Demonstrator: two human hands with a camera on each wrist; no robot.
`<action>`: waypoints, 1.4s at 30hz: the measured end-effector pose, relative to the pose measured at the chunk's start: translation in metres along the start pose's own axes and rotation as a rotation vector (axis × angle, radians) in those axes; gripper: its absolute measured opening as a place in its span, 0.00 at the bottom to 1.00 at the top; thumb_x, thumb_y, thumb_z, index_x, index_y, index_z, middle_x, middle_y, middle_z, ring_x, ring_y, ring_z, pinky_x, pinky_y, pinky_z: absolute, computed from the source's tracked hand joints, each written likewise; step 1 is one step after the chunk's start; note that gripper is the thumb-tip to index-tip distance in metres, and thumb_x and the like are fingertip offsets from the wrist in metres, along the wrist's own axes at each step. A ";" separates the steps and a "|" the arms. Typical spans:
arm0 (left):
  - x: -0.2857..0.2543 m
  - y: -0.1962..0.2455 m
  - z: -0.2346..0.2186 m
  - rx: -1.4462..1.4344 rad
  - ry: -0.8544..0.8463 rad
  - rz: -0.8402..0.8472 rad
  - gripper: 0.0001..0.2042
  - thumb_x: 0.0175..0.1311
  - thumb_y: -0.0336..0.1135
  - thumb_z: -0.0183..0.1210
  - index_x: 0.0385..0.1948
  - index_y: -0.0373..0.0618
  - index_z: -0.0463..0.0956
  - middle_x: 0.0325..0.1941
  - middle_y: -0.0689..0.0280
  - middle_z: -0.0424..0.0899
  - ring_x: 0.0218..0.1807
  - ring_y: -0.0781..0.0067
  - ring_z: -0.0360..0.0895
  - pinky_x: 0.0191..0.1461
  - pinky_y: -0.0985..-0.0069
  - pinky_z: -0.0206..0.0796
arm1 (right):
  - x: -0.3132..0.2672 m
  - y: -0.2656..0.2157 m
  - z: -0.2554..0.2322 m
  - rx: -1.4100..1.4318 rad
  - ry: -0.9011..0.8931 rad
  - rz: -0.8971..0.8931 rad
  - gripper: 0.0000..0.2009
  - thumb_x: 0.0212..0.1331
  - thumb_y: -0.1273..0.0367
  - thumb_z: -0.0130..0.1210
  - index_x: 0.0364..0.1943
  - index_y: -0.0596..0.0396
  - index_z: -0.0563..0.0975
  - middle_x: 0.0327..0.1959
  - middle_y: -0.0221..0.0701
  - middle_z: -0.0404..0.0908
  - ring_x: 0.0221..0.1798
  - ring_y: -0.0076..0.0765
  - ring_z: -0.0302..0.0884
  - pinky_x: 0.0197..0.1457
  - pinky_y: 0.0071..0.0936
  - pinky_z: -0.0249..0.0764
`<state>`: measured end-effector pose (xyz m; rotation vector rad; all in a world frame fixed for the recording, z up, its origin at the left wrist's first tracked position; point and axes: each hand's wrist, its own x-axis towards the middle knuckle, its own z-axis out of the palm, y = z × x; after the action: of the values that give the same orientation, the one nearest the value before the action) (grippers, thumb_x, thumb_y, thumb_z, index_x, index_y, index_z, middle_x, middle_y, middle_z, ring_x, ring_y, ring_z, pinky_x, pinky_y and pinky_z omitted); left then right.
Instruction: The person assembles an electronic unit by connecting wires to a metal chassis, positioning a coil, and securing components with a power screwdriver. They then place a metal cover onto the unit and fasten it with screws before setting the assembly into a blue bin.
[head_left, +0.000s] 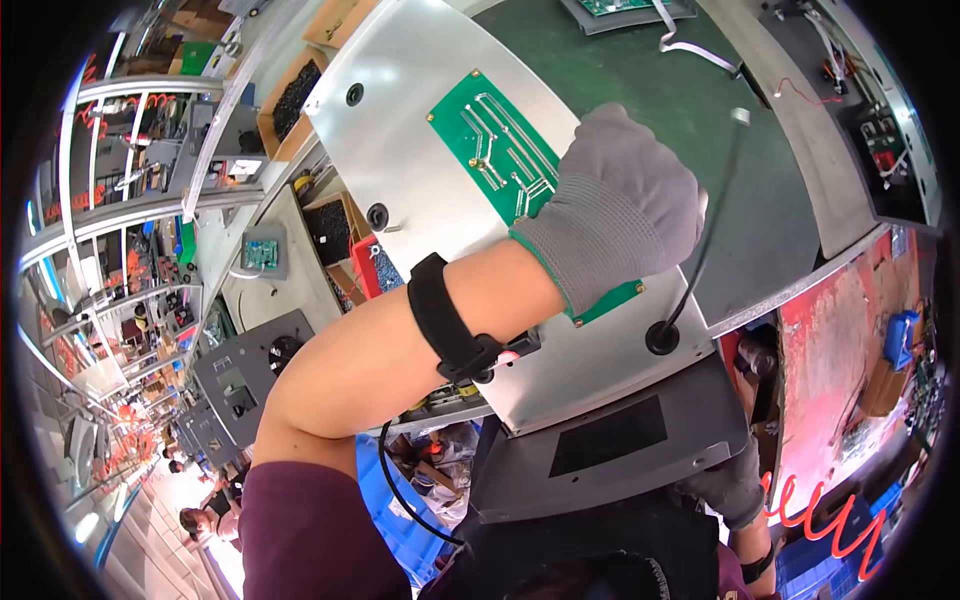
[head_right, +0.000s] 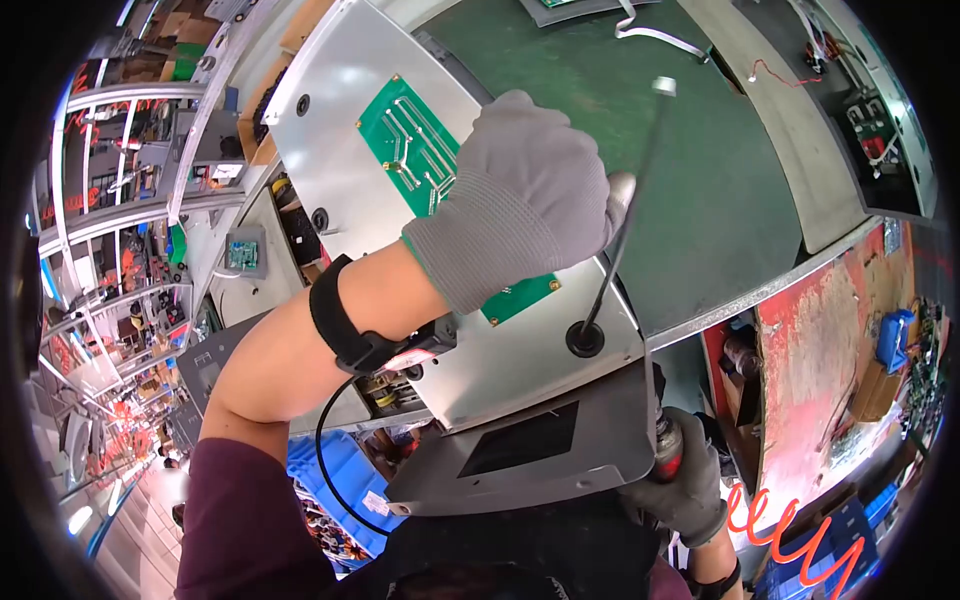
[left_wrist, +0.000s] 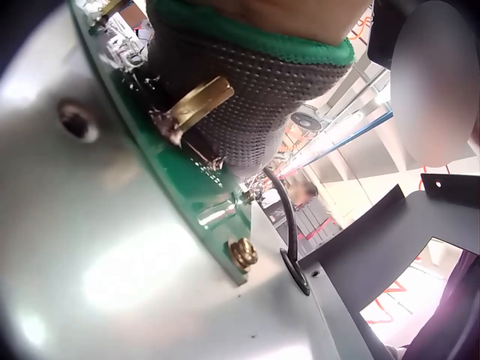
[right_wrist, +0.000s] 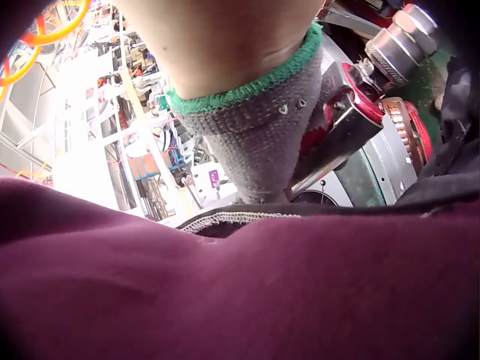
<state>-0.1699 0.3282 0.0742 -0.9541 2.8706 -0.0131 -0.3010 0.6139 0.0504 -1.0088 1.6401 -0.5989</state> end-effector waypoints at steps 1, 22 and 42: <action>-0.001 -0.001 0.002 0.000 -0.001 -0.008 0.21 0.56 0.48 0.54 0.06 0.48 0.74 0.12 0.64 0.74 0.23 0.64 0.71 0.39 0.71 0.61 | -0.001 0.004 0.001 -0.004 -0.006 -0.003 0.37 0.33 0.62 0.74 0.50 0.60 0.66 0.36 0.43 0.80 0.37 0.46 0.82 0.40 0.35 0.76; -0.003 0.002 0.021 0.003 -0.042 0.120 0.20 0.60 0.45 0.47 0.09 0.52 0.78 0.12 0.66 0.75 0.20 0.69 0.69 0.40 0.72 0.59 | -0.003 0.006 -0.007 -0.295 0.103 -0.131 0.35 0.42 0.55 0.69 0.52 0.59 0.66 0.37 0.45 0.79 0.39 0.56 0.79 0.38 0.40 0.74; -0.085 -0.128 -0.008 -0.489 0.573 0.263 0.20 0.66 0.48 0.50 0.42 0.37 0.78 0.33 0.57 0.82 0.33 0.61 0.78 0.39 0.75 0.70 | -0.052 -0.010 0.035 0.063 0.202 -0.053 0.43 0.42 0.39 0.63 0.53 0.61 0.66 0.34 0.31 0.73 0.35 0.28 0.69 0.40 0.28 0.69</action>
<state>-0.0275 0.2761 0.0965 -0.7042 3.6110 0.5477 -0.2611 0.6567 0.0753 -0.9730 1.7630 -0.8056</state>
